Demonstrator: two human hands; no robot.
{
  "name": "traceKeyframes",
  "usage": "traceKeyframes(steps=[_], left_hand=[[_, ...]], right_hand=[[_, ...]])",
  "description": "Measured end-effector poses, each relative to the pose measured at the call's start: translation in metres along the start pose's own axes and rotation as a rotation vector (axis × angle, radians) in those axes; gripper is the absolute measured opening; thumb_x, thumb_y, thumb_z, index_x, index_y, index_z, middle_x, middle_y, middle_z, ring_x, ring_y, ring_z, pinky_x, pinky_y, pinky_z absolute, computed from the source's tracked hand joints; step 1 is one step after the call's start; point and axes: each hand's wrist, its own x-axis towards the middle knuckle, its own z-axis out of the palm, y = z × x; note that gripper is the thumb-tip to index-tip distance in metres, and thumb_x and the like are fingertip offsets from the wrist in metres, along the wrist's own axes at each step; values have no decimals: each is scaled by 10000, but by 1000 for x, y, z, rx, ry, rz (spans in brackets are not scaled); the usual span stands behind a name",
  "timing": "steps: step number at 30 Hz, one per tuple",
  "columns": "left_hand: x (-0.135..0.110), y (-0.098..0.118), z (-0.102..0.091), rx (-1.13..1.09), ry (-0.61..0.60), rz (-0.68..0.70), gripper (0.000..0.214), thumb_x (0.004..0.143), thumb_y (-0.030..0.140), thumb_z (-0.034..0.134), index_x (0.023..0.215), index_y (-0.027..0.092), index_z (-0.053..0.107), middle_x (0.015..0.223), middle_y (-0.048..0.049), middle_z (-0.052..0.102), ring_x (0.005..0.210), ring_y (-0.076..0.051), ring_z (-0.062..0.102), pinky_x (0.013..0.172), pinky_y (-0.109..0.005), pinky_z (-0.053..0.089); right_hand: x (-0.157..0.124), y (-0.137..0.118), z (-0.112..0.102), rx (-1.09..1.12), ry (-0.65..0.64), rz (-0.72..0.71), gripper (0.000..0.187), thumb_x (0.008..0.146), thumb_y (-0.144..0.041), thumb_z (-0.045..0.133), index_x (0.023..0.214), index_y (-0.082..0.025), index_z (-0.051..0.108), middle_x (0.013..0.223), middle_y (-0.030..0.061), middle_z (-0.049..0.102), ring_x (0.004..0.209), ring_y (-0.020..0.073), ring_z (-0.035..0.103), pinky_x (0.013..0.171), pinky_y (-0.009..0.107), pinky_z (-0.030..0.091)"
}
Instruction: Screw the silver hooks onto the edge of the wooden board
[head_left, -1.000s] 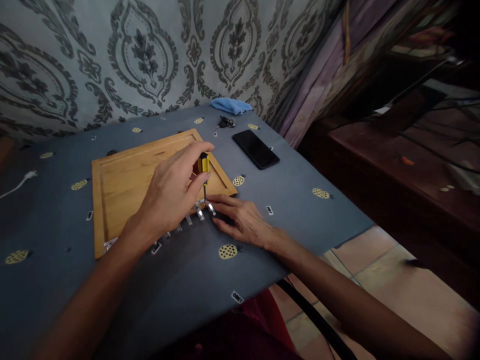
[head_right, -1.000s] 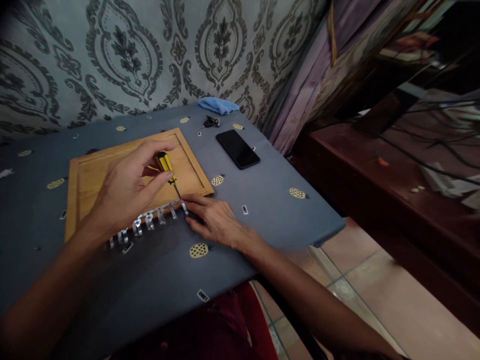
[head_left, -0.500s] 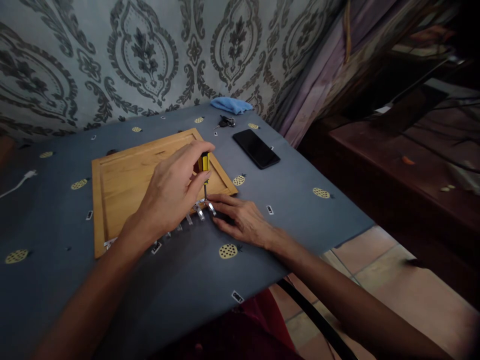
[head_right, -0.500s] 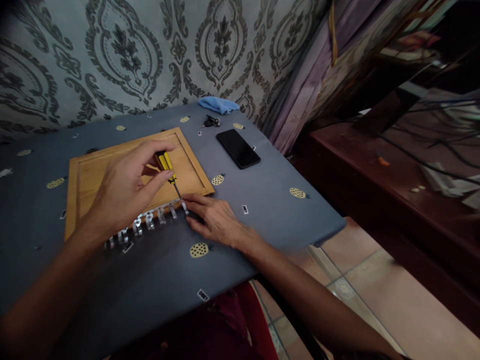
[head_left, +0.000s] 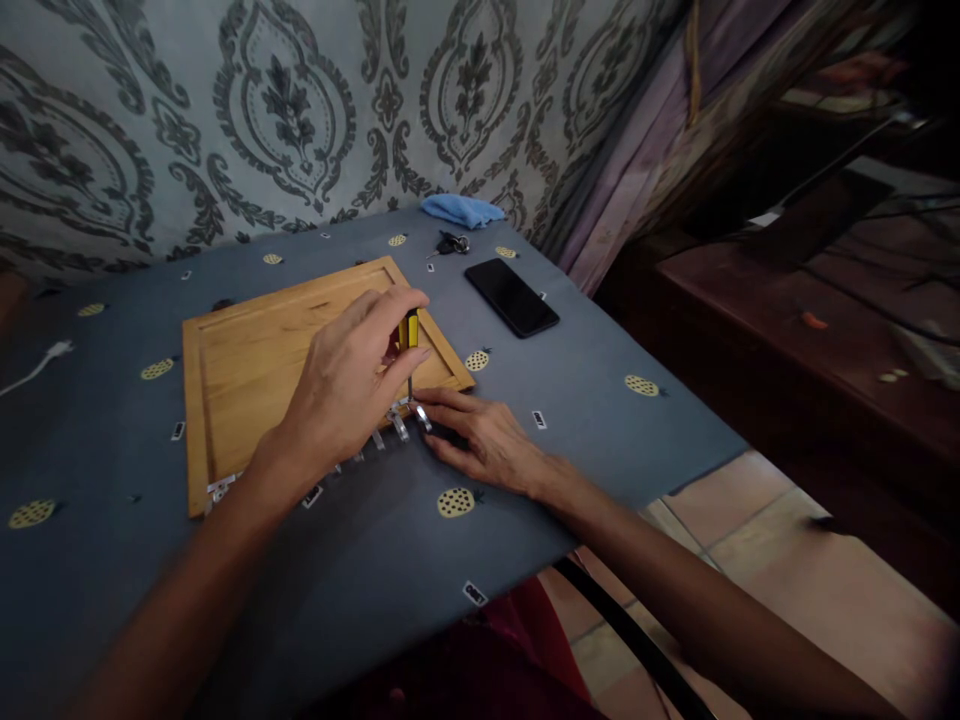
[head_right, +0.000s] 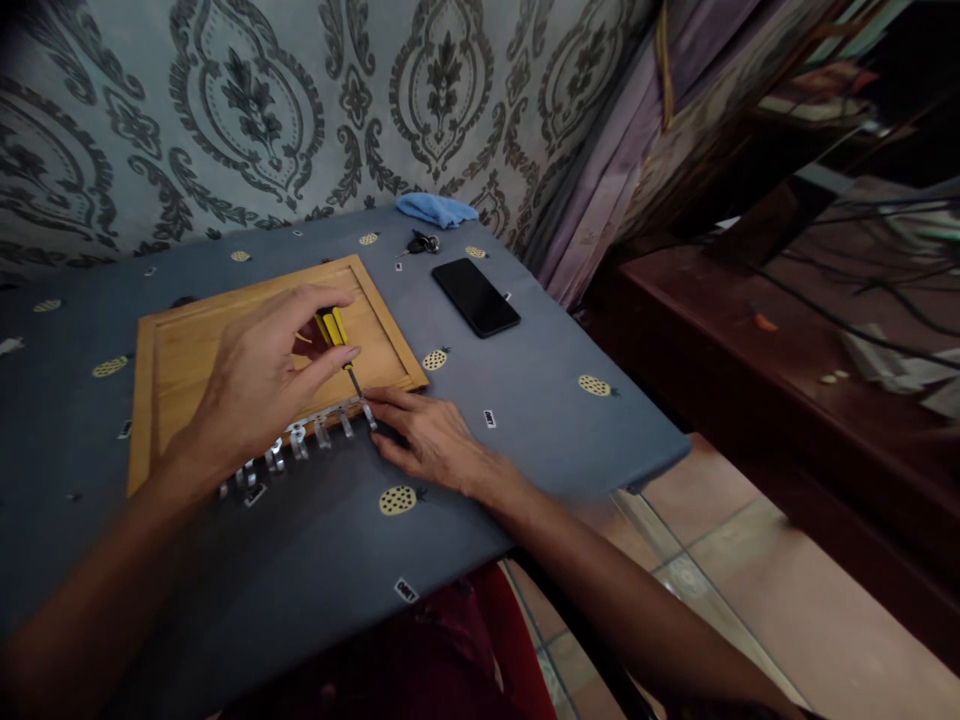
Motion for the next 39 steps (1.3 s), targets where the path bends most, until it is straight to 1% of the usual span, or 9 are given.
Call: traceKeyframes(steps=[2,6,13,20,26,29,32,35,39], left_hand=[[0,-1,1,-33,-10,15,379,866,73,666,1228,178,636,1119,-68,734,883,-191,717,840,-355,598],[0,-1,-2,-105,-51,35,435,883,32,591,1289,188,582,1253,-81,708,1093,-223,709,962,-390,582],[2,0,-13,-35,-23,25,390,914,77,577,1290,182,576,1236,-68,698,954,-185,718,889,-356,598],[1,0,-7,-37,-50,56,380,907,54,567,1267,171,587,1226,-76,715,1039,-205,715,905,-355,596],[1,1,-5,-21,-60,25,379,912,63,563,1271,182,587,1237,-75,718,1039,-201,722,888,-351,605],[1,2,-6,-12,-65,26,389,909,49,573,1274,185,586,1243,-66,718,1094,-205,716,912,-341,601],[1,2,-6,-3,-70,33,397,906,29,578,1281,159,585,1249,-82,717,1118,-211,711,941,-342,594],[1,3,-6,3,-65,30,399,908,27,578,1286,153,588,1252,-97,717,1118,-220,712,962,-362,591],[1,2,-5,-8,-70,18,404,908,37,584,1289,171,593,1240,-92,721,1071,-215,722,938,-363,599]], right_hand=[[0,0,0,0,-1,-1,412,1014,-277,510,1385,-147,634,1430,144,647,1244,273,681,992,445,604],[0,-1,-1,-1,-2,10,410,1011,-271,520,1391,-162,629,1440,135,643,1243,268,681,999,441,599],[0,-1,-1,18,-6,5,396,1010,-258,523,1371,-148,643,1433,149,642,1244,280,678,996,464,601],[0,-1,-2,6,-14,23,401,1010,-268,532,1387,-179,635,1452,126,635,1254,264,673,1010,432,592],[1,-1,0,1,-14,28,411,1007,-274,530,1398,-190,627,1471,113,622,1258,256,670,1015,426,589],[0,0,0,3,-13,13,411,1007,-268,528,1394,-176,628,1475,123,618,1254,263,672,1010,436,592],[0,1,1,2,-3,7,410,1008,-267,524,1386,-152,634,1463,143,624,1247,277,675,995,453,601],[-1,0,0,8,-13,11,414,1010,-267,522,1394,-154,629,1473,147,615,1255,282,670,1001,466,599],[0,-1,0,13,-17,22,412,1008,-265,524,1390,-153,631,1465,140,621,1248,274,674,1008,456,596]])
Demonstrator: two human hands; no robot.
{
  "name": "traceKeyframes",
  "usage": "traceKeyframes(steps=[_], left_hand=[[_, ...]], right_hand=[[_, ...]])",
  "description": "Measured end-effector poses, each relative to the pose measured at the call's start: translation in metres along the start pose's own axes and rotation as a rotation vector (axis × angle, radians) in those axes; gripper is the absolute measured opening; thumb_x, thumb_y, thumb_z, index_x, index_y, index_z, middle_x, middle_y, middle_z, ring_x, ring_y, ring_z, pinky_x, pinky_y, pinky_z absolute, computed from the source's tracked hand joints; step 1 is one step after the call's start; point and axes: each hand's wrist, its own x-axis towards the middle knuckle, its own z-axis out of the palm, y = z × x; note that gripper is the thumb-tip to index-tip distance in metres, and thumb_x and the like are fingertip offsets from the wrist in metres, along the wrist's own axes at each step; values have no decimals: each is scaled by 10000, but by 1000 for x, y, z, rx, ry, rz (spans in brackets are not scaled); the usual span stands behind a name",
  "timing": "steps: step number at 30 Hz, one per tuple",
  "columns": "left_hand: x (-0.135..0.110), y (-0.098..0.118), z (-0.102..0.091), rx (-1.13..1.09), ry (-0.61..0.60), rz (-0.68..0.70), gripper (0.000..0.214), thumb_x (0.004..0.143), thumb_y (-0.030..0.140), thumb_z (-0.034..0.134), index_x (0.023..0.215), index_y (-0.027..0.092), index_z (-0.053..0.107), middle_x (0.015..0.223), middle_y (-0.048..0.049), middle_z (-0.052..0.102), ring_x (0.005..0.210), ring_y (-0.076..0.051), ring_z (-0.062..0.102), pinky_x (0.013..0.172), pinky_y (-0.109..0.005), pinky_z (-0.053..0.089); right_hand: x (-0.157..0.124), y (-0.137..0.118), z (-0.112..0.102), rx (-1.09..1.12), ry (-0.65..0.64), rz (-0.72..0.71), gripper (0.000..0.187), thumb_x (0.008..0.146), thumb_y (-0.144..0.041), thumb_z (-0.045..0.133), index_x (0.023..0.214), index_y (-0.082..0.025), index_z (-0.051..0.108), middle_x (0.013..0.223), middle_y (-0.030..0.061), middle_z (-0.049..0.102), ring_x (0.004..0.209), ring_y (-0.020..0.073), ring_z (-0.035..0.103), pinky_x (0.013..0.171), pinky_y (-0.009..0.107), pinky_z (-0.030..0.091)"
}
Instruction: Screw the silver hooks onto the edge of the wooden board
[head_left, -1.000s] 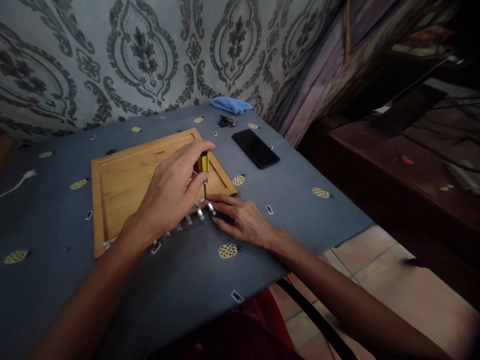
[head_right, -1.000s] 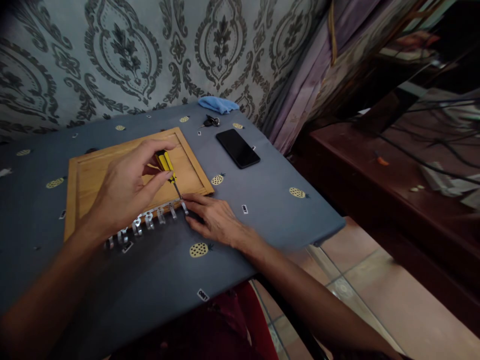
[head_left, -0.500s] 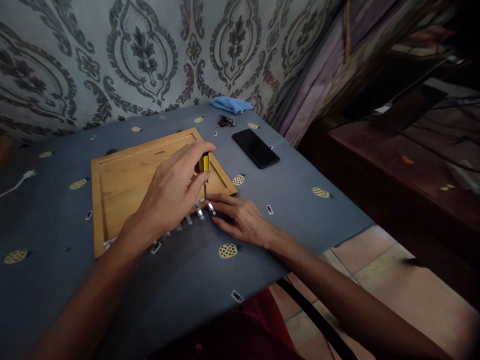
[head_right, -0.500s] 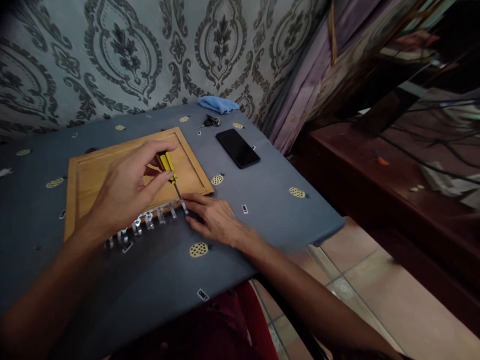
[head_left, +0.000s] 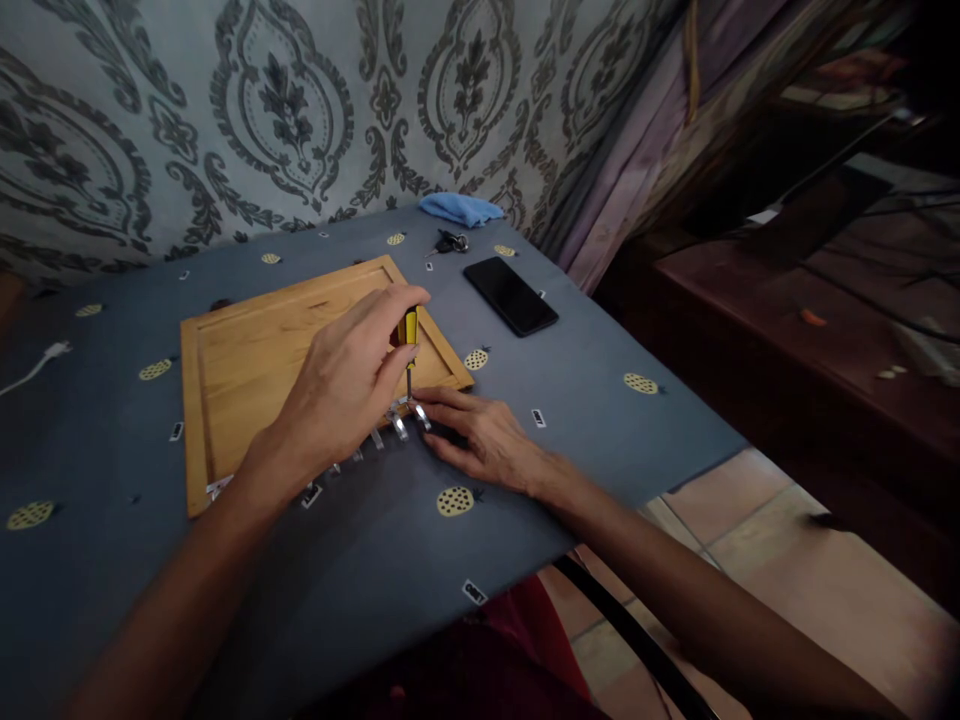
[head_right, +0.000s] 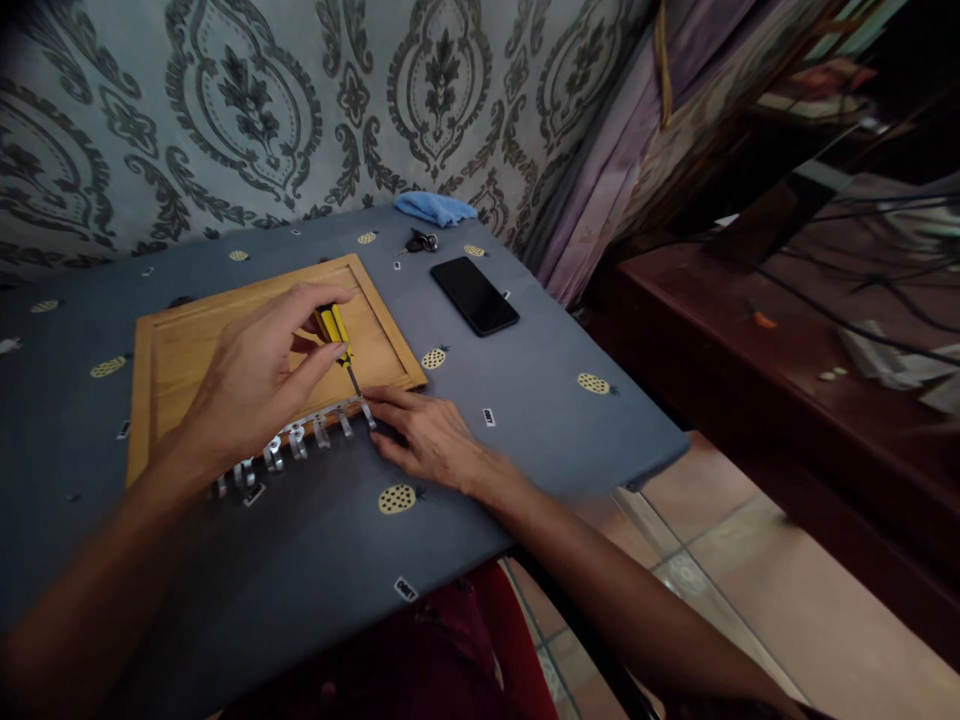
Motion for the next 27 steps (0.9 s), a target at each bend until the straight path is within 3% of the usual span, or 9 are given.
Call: traceKeyframes(steps=[7,13,21,27], left_hand=[[-1,-4,5,5,65,-5,361,891,121,693,1242,182,638,1116,-74,732,820,-179,703,802,-343,603],[-1,-4,2,-111,16,-4,467,886,30,586,1316,212,573,1239,-66,707,998,-199,722,918,-372,592],[0,-2,-8,-95,59,-20,415,910,82,578,1298,230,577,1253,-52,688,977,-186,710,897,-349,615],[1,-2,-5,-41,1,14,400,901,54,564,1276,194,589,1238,-69,713,1037,-209,719,930,-381,602]], right_hand=[[0,1,0,4,5,-4,416,1008,-269,520,1396,-163,627,1461,135,624,1266,267,664,1024,443,584],[1,-1,-2,11,6,-1,409,1008,-263,518,1385,-153,632,1459,138,629,1248,275,676,1002,445,593],[1,0,-1,20,-4,-4,414,1007,-273,504,1375,-136,637,1467,147,620,1250,275,675,990,447,593],[0,0,-1,-3,-6,7,410,1011,-270,518,1392,-172,631,1470,132,621,1255,271,673,1002,454,595]])
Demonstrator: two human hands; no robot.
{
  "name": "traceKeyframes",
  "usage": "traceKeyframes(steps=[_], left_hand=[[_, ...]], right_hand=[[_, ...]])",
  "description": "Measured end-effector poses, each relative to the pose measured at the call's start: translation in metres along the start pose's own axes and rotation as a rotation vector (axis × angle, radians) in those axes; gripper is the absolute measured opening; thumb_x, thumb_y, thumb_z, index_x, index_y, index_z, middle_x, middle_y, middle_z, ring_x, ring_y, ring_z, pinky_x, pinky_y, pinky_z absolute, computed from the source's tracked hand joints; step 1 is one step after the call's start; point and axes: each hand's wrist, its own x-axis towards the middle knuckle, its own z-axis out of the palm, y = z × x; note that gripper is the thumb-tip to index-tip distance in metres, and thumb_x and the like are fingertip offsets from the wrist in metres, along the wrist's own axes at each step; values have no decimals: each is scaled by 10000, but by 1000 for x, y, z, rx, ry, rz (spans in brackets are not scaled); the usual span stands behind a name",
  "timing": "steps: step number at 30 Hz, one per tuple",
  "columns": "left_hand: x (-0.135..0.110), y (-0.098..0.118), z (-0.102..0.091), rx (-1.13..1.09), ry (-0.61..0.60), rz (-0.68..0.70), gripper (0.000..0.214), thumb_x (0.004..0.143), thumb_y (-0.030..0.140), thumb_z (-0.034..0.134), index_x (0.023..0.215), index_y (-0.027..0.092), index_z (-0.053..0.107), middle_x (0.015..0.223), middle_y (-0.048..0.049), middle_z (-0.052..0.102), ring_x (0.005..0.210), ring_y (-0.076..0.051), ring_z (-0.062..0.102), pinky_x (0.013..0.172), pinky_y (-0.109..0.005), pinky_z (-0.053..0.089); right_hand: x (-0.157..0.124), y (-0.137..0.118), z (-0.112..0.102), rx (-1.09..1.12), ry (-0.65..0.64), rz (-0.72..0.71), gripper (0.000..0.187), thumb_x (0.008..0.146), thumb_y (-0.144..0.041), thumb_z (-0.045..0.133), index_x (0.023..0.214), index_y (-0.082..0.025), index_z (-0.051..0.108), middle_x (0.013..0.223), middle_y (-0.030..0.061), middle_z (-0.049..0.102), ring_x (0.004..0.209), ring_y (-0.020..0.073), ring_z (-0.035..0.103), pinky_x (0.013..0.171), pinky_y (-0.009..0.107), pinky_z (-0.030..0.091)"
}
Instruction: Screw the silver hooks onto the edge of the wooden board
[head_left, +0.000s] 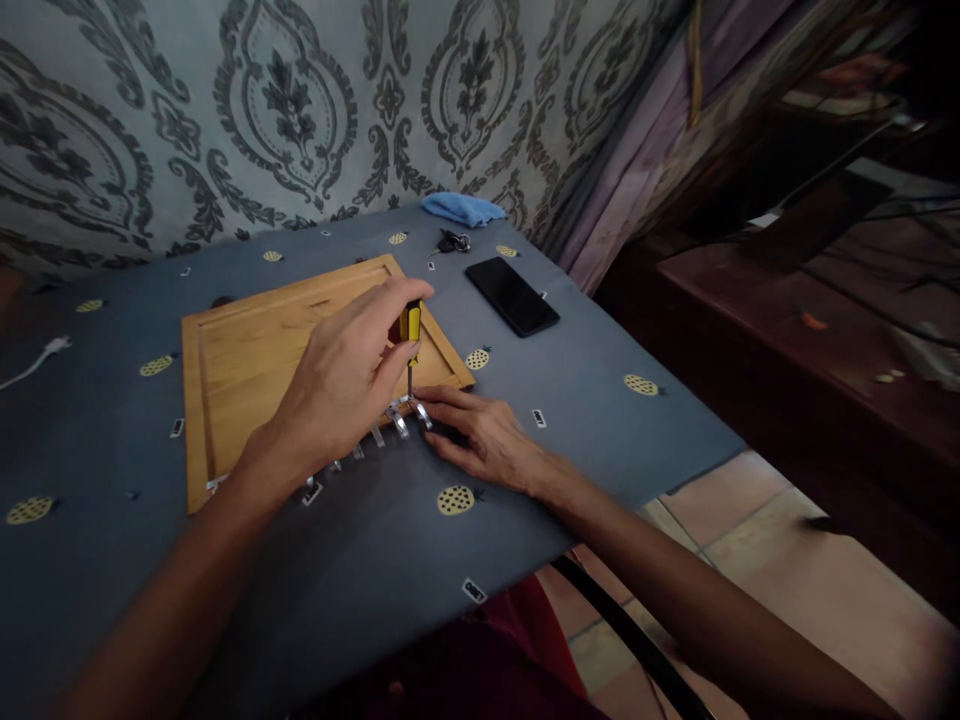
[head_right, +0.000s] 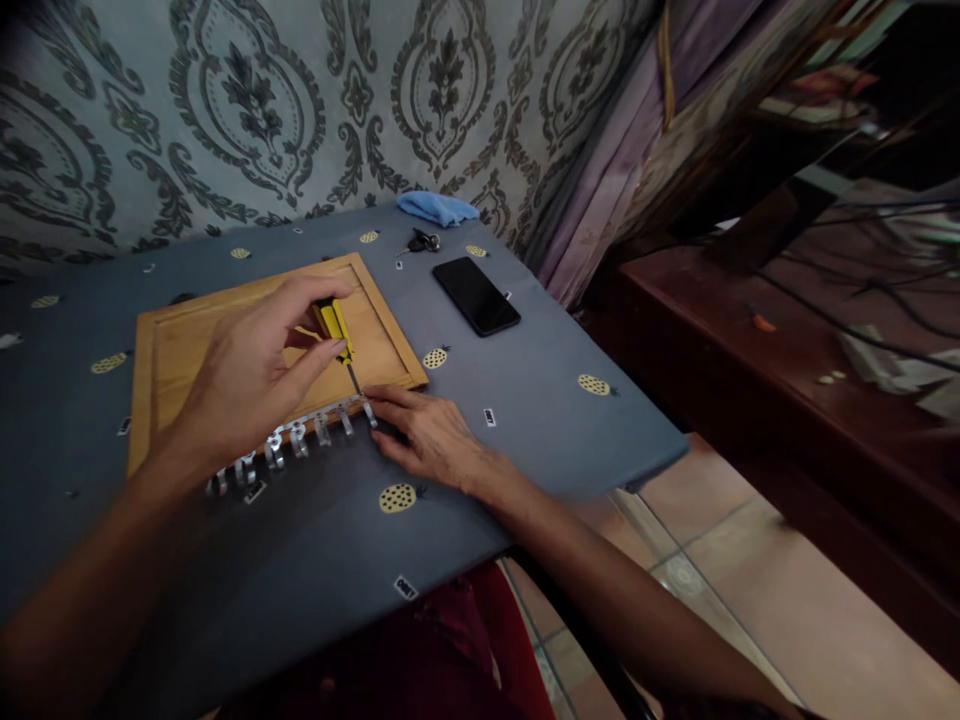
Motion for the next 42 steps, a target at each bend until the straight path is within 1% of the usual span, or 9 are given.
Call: traceKeyframes(steps=[6,12,16,21,26,30,34,37,42], left_hand=[[0,0,3,3,10,14,394,903,30,572,1271,170,590,1220,-86,727,995,-199,726,888,-357,603],[-1,0,5,-10,25,26,389,907,27,570,1271,162,601,1240,-82,726,1074,-203,719,939,-340,591],[-1,-1,5,-11,35,22,396,903,29,571,1268,179,605,1204,-63,735,1007,-183,728,878,-310,598],[0,-2,6,-36,30,26,371,888,63,626,1234,196,634,1175,-56,739,930,-165,723,798,-284,608],[0,-3,9,-72,68,19,321,871,82,670,1169,201,670,1125,-37,745,805,-125,703,724,-244,606],[0,-3,9,-122,65,-8,365,862,52,638,1196,200,650,1094,-32,745,828,-137,709,763,-262,612],[-1,-3,6,-149,33,-37,389,879,60,592,1240,204,616,1165,-45,726,883,-151,712,827,-305,620],[-1,-3,2,-169,50,-42,374,899,79,584,1253,198,607,1199,-58,708,935,-162,709,853,-312,622],[0,-5,0,-156,69,-12,371,892,76,587,1244,191,609,1206,-54,703,974,-180,714,879,-336,618]], right_hand=[[0,0,-1,-1,3,-6,413,1010,-264,525,1400,-178,628,1464,125,625,1263,265,666,1023,446,592],[0,0,-1,0,-4,4,407,1011,-268,529,1394,-175,631,1474,131,618,1277,274,661,1025,457,590],[0,-1,0,0,2,3,396,1011,-268,528,1380,-175,639,1457,131,632,1262,269,671,1013,450,596],[1,-1,0,3,6,-11,393,1012,-259,522,1377,-178,640,1462,135,626,1252,272,673,1006,466,600],[1,-1,0,-9,-2,4,403,1012,-270,519,1380,-160,636,1449,137,636,1246,271,679,995,447,602],[1,-1,-1,5,-6,2,410,1016,-273,508,1390,-158,632,1470,138,621,1259,270,672,1015,451,593],[0,-2,-2,3,-7,11,411,1014,-273,515,1391,-161,635,1459,134,630,1255,271,674,1009,443,597],[1,-2,-1,6,-10,15,409,1013,-264,519,1394,-169,634,1460,123,630,1260,258,672,1019,423,592],[1,-1,-1,10,-3,4,404,1014,-269,522,1385,-153,635,1474,139,618,1273,274,665,1027,450,587]])
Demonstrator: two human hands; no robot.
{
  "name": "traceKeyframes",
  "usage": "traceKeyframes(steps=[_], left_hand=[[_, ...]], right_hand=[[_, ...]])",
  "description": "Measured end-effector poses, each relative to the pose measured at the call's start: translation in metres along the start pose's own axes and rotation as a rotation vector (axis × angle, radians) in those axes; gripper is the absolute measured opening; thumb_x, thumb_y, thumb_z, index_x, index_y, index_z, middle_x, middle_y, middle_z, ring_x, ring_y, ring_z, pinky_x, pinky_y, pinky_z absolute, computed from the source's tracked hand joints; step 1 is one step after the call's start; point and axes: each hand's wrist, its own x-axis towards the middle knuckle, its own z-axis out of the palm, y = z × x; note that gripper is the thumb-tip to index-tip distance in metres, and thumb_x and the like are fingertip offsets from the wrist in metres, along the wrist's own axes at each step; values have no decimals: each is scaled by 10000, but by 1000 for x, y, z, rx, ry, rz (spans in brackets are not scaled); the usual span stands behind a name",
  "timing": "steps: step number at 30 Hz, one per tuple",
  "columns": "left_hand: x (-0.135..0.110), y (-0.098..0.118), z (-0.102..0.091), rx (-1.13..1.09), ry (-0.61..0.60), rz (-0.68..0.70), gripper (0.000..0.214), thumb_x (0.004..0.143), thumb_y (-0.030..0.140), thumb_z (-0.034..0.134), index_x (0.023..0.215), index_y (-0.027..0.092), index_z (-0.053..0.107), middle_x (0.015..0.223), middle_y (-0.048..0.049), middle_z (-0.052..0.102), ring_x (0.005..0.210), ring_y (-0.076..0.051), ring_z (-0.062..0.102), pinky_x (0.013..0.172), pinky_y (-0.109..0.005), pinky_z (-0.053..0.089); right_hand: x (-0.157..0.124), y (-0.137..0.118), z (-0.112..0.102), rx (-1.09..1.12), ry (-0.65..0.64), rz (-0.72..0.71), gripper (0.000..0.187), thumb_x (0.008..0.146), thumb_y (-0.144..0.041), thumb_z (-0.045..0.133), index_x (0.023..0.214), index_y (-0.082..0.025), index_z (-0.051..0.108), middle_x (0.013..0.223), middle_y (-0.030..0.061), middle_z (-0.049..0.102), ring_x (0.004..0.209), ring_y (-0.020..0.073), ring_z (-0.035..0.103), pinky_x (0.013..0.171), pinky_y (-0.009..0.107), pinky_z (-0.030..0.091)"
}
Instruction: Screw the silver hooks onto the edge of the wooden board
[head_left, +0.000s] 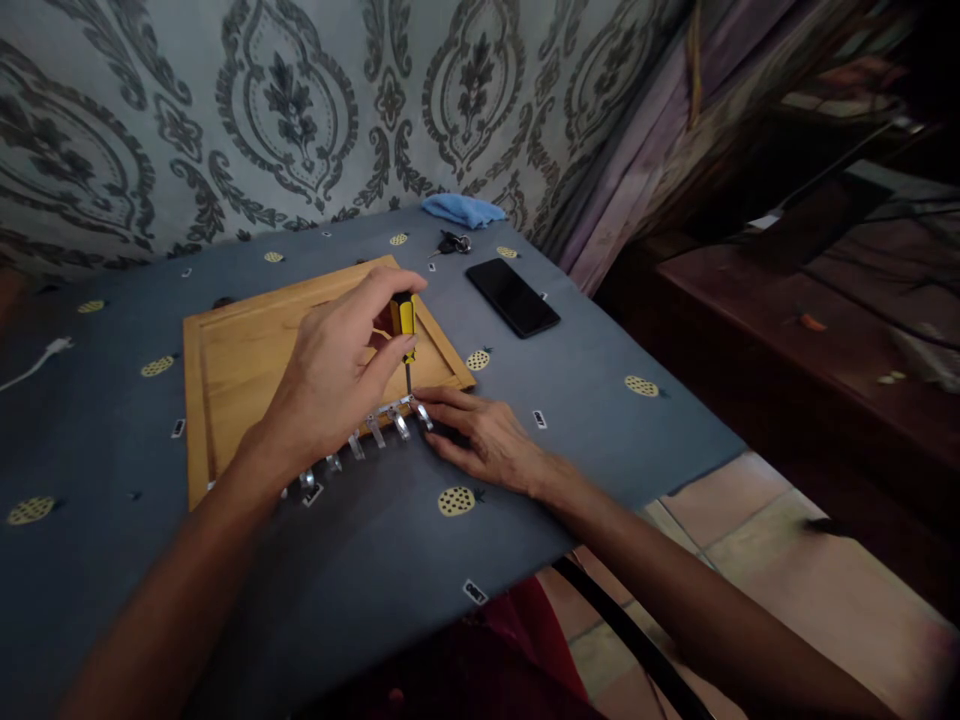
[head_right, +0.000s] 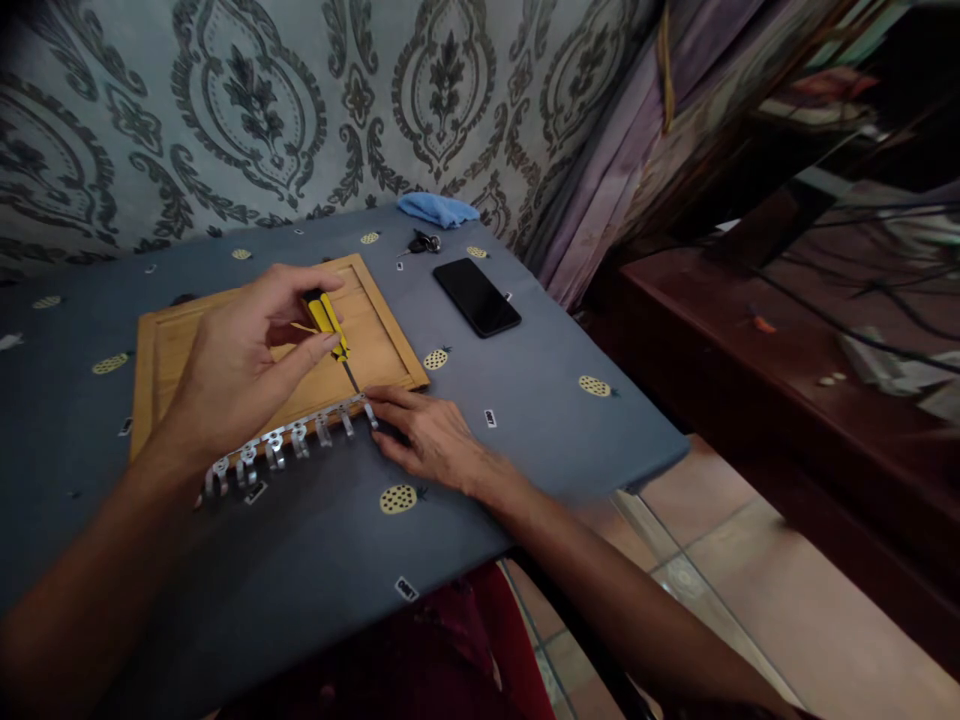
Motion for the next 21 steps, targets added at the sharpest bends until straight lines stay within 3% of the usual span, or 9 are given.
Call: traceKeyframes(steps=[21], left_hand=[[0,0,4,106,-45,42,365,904,49,564,1251,157,608,1206,-87,732,937,-169,727,850,-316,603]], right_hand=[[-1,1,2,-58,6,-27,375,1046,-256,505,1383,-165,641,1453,133,632,1224,264,690,987,437,615]])
